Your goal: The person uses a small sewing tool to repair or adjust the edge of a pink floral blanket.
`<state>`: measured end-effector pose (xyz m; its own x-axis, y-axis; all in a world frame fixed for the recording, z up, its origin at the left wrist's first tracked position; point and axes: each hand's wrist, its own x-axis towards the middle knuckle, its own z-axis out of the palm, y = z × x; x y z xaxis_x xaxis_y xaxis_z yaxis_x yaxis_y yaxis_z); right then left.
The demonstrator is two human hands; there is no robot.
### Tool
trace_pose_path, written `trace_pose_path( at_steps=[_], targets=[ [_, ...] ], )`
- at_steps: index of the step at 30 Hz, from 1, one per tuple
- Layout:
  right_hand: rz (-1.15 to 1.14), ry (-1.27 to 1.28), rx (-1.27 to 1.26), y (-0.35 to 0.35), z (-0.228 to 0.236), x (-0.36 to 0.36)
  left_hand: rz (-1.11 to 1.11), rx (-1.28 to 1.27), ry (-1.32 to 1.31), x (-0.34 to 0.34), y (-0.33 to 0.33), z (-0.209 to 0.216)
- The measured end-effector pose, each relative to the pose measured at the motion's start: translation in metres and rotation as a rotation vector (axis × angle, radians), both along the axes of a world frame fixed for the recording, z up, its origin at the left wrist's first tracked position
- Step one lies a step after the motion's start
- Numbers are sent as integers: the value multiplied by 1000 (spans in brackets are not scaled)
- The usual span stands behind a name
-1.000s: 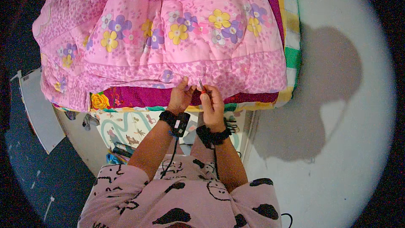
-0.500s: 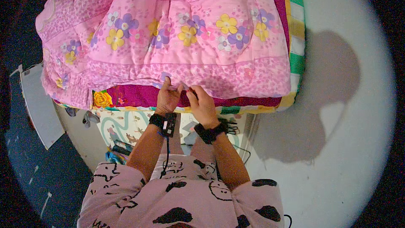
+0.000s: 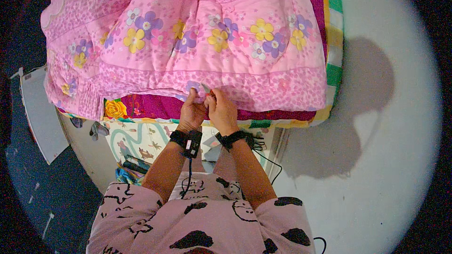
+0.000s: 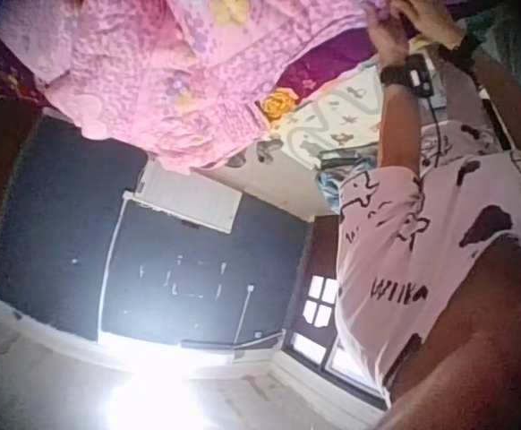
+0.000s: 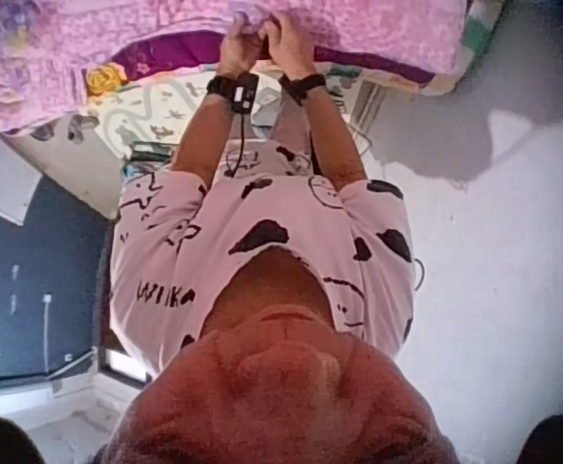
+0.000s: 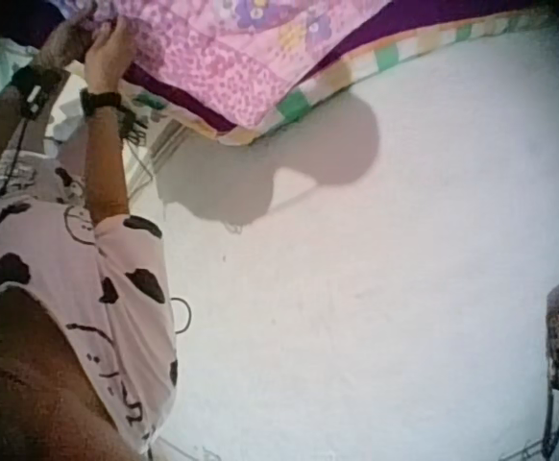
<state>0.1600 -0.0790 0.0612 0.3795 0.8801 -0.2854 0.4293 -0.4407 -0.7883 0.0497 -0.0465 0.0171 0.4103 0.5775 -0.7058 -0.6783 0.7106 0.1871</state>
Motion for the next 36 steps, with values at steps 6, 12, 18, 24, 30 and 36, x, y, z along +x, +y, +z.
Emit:
trace_pose_path(
  at_steps=[6, 12, 18, 24, 30, 36],
  targets=[
    [-63, -3, 65, -4, -3, -9, -31, -3, 58, -4, -4, -12],
    [-119, 21, 84, -8, -6, -16, -12, -71, -61, -6, -5, -11],
    [-109, 17, 90, -10, -7, -14, -18, -104, 16, -4, -4, -9],
    [-123, -55, 78, -13, -11, -12, 8, -98, -2, -4, -4, -9],
    [-208, 32, 114, -9, -16, -13, 5, -12, 28, 2, 0, 5],
    [-395, 204, 226, -9, -10, -13, 15, -28, 92, 4, 0, 2]
  ],
)
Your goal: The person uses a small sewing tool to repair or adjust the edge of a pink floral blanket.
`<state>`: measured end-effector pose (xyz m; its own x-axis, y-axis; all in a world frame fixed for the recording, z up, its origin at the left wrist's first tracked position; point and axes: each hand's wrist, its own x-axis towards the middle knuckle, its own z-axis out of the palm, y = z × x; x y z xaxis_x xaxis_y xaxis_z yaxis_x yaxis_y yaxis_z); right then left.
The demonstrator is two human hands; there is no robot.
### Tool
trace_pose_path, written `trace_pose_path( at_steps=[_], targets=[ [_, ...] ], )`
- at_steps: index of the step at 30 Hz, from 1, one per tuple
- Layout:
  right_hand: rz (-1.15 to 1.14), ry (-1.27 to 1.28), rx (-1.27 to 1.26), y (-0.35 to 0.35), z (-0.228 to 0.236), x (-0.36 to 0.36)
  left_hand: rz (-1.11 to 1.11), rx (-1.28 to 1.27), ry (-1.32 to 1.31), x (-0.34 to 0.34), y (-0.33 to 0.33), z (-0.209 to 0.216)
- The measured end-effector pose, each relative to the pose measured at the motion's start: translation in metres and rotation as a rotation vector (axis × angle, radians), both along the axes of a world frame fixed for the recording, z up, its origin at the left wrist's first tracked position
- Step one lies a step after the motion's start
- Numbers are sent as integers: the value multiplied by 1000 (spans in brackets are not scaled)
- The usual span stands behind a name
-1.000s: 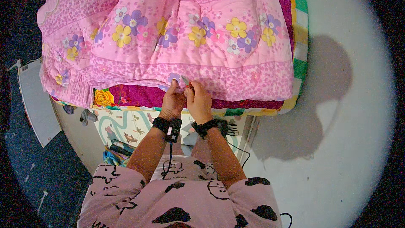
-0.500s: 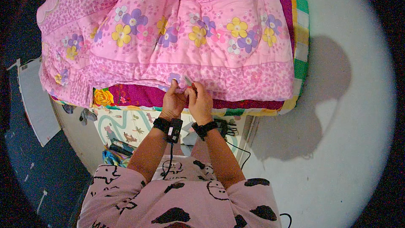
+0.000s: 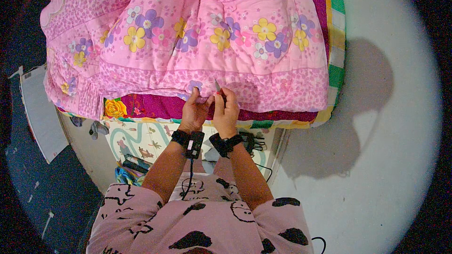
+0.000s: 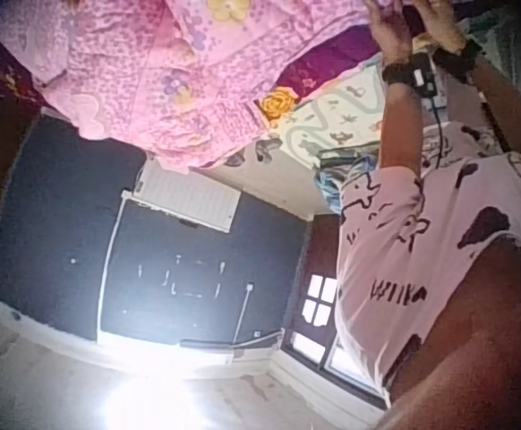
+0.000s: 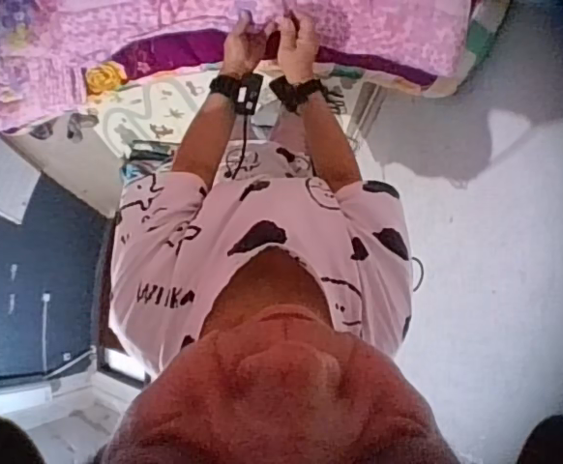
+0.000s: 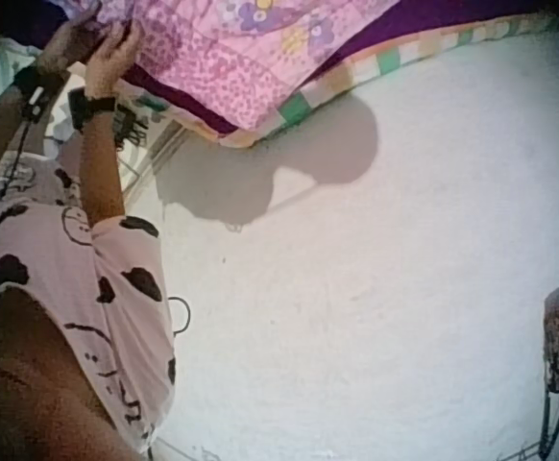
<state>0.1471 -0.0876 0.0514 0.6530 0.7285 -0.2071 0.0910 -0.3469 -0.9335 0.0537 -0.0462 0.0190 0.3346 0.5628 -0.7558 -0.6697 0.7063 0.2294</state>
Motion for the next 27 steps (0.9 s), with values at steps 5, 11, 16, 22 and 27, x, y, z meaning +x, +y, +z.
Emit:
trace_pose_path(
  at_steps=[5, 11, 16, 22, 27],
  targets=[
    [-216, 262, 154, -6, 27, 33, 77, -53, 77, -1, -5, -8],
    [-289, 374, 249, -4, 51, 84, 2, -17, 82, -7, 0, -6],
    [-43, 219, -19, -18, 25, 56, -79, 26, 88, -19, -12, -10],
    [194, 15, -147, 6, 3, 16, -74, 17, 106, -14, -7, 0],
    [378, -26, -419, 33, -5, 23, -107, 44, 122, -18, -7, 0]
  ],
)
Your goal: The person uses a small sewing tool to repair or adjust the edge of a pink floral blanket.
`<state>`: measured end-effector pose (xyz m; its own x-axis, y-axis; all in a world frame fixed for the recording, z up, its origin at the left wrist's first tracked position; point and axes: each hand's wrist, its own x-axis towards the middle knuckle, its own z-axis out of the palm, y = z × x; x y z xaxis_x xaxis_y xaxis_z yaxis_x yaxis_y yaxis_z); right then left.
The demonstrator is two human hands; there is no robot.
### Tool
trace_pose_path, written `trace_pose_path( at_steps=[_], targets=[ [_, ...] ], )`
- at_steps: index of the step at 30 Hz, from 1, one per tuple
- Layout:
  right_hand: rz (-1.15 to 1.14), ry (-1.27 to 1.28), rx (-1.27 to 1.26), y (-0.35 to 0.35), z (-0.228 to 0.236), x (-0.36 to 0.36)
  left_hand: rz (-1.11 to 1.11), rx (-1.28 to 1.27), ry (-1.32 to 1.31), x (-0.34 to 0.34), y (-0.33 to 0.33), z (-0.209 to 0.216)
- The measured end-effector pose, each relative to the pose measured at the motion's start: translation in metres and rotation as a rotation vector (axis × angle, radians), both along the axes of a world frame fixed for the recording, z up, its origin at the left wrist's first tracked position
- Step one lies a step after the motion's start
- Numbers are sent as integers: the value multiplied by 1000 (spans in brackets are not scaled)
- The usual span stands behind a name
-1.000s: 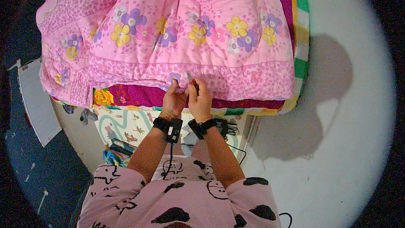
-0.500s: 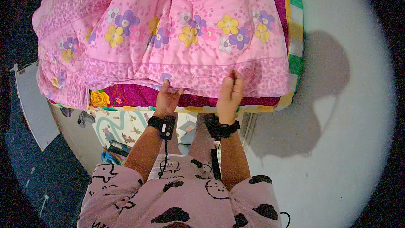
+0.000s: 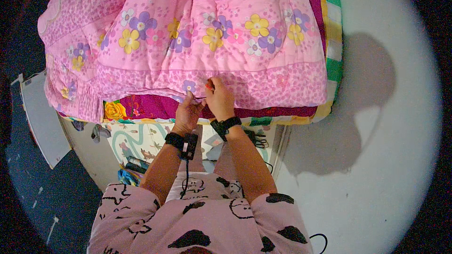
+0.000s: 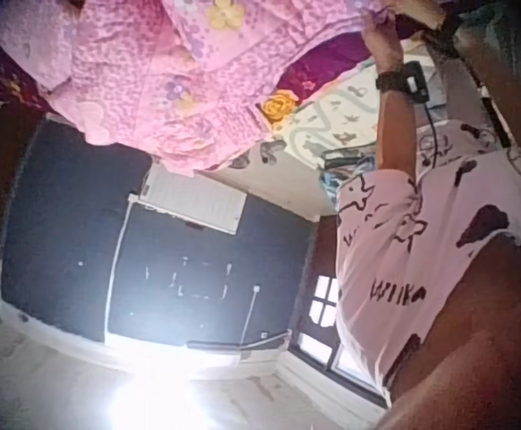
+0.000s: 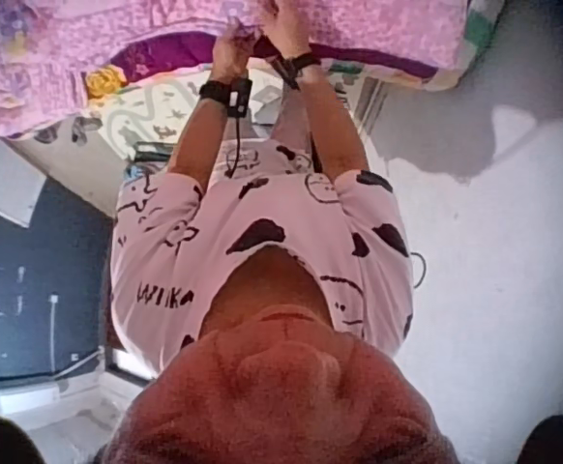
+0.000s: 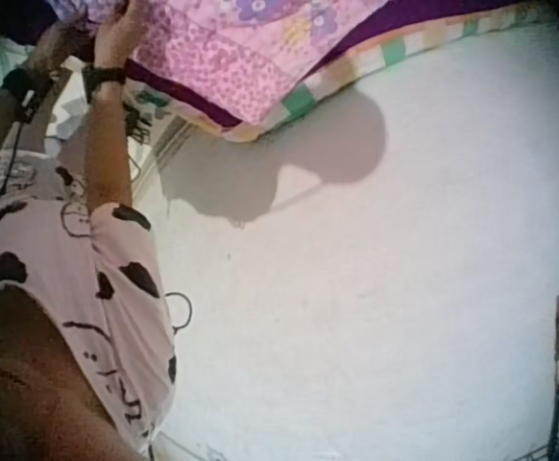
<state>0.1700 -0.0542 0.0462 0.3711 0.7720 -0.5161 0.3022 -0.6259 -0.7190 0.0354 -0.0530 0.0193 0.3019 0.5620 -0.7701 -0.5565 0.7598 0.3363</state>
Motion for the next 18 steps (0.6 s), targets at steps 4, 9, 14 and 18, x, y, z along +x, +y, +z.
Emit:
trace_pose_path(
  at_steps=[4, 9, 14, 18],
  targets=[
    [-354, 114, 301, -13, -20, 21, -6, -8, 95, 0, 0, -2],
    [-500, 152, 206, -47, -12, 69, 3, -10, 103, -3, -5, -12],
    [-302, 27, 184, -50, -10, 69, -77, -84, 154, -7, -16, -8],
    [-95, -79, 178, -43, -13, 47, -396, 6, 375, -5, -32, 5]
  ],
)
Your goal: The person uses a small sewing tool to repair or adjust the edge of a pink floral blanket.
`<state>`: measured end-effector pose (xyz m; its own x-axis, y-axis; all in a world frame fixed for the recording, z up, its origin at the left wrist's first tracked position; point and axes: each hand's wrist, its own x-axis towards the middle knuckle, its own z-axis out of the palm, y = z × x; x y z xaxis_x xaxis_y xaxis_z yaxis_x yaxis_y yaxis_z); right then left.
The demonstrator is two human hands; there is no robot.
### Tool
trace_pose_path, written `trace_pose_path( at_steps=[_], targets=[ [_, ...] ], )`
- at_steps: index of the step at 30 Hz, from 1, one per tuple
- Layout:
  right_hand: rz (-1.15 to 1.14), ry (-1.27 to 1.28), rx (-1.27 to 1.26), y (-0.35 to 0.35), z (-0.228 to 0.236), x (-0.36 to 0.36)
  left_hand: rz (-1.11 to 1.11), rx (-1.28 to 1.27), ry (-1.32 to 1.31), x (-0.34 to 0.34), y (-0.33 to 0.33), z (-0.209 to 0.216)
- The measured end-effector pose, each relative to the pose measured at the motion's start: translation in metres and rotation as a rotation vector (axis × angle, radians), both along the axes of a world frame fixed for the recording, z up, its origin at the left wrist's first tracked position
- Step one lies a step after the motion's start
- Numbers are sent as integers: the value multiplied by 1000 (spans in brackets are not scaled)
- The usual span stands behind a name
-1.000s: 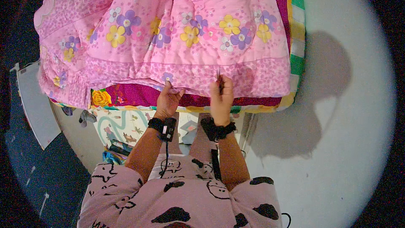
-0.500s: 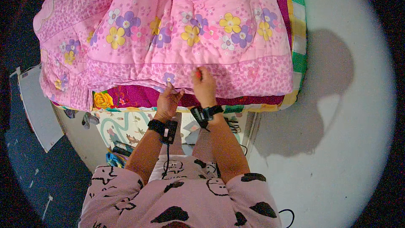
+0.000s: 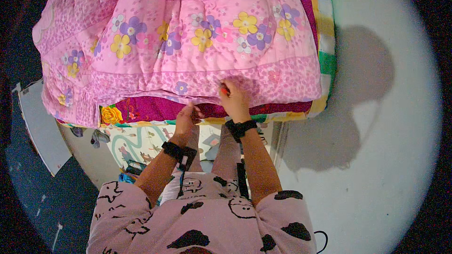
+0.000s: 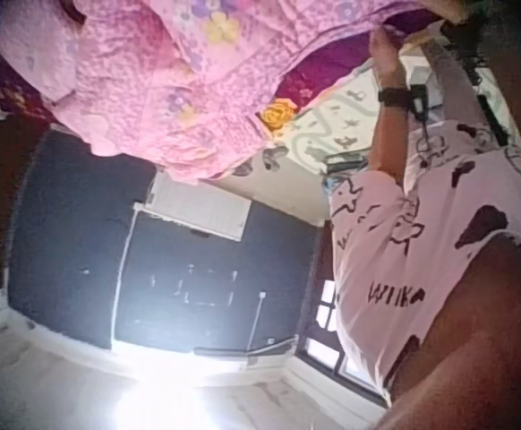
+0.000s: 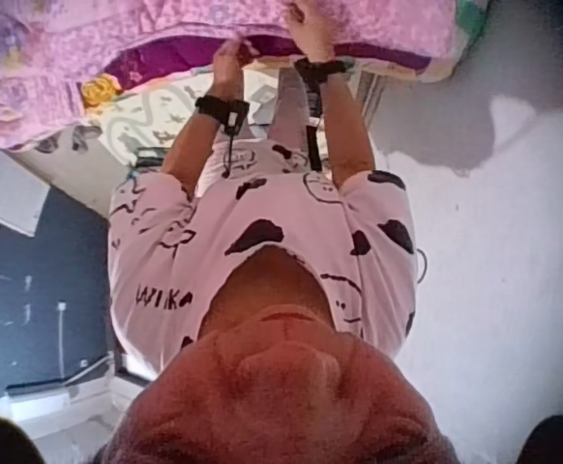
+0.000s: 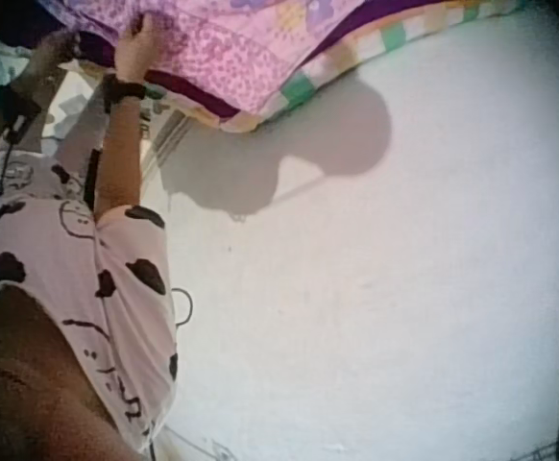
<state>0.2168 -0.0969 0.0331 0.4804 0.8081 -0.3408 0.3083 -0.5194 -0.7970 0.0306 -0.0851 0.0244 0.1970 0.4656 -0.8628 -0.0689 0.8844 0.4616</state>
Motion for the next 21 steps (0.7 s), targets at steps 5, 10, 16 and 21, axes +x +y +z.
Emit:
trace_pose_path(
  at_steps=[5, 10, 16, 21],
  targets=[
    [217, -169, -47, 0, -9, -11, -202, 425, 84, 25, 7, 15],
    [136, -120, -119, 1, -19, -10, -160, 691, 172, 34, 32, 1],
    [161, 239, -126, 4, -9, 6, -687, 1248, 494, 46, 57, 5],
    [417, -65, 164, 7, 1, 13, -769, 1211, 569, 50, 56, 1]
  ],
)
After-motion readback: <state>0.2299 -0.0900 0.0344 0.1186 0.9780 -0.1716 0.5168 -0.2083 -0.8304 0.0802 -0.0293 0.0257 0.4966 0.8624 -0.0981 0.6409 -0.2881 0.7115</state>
